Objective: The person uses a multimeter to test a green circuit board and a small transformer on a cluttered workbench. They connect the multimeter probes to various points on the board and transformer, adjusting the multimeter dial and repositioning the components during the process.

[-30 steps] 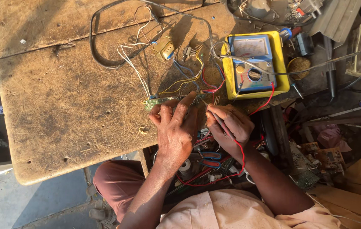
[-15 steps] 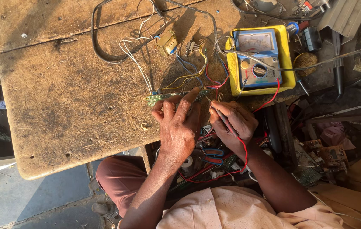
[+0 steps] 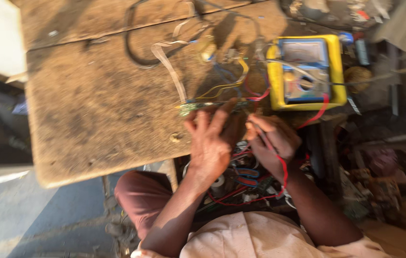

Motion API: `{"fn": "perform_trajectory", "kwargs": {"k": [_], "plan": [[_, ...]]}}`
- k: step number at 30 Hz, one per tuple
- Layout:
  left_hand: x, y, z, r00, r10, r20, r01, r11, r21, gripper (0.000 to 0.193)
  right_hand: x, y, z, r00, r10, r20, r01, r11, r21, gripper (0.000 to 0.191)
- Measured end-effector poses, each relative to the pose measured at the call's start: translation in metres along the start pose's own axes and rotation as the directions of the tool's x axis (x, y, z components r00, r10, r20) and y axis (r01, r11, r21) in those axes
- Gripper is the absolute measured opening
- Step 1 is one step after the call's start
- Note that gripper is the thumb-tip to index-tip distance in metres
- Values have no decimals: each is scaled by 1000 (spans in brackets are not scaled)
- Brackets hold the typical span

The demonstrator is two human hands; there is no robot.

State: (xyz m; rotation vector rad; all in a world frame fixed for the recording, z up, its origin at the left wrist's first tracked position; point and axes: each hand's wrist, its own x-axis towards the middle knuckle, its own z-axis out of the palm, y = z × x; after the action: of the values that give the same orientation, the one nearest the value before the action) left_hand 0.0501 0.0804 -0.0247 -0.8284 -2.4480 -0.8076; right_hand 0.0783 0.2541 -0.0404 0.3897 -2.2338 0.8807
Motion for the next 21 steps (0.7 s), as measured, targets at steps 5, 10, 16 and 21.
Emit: {"fn": "perform_trajectory", "kwargs": {"k": [5, 10, 16, 21], "plan": [[-9, -4, -11, 1000, 5, -6, -5, 1000, 6, 34, -5, -15, 5, 1000, 9, -10, -8, 998, 57, 22], [-20, -7, -19, 1000, 3, -22, -3, 1000, -7, 41, -17, -16, 9, 999, 5, -39, -1, 996, 87, 17], [-39, -14, -15, 994, 31, -102, -42, 993, -110, 43, -38, -9, 13, 999, 30, -45, -25, 993, 111, 18], [-65, -11, -16, 989, 69, -134, -93, 979, -179, 32, -47, -11, 13, 992, 129, 6, -128, 983, 135, 21]]}}
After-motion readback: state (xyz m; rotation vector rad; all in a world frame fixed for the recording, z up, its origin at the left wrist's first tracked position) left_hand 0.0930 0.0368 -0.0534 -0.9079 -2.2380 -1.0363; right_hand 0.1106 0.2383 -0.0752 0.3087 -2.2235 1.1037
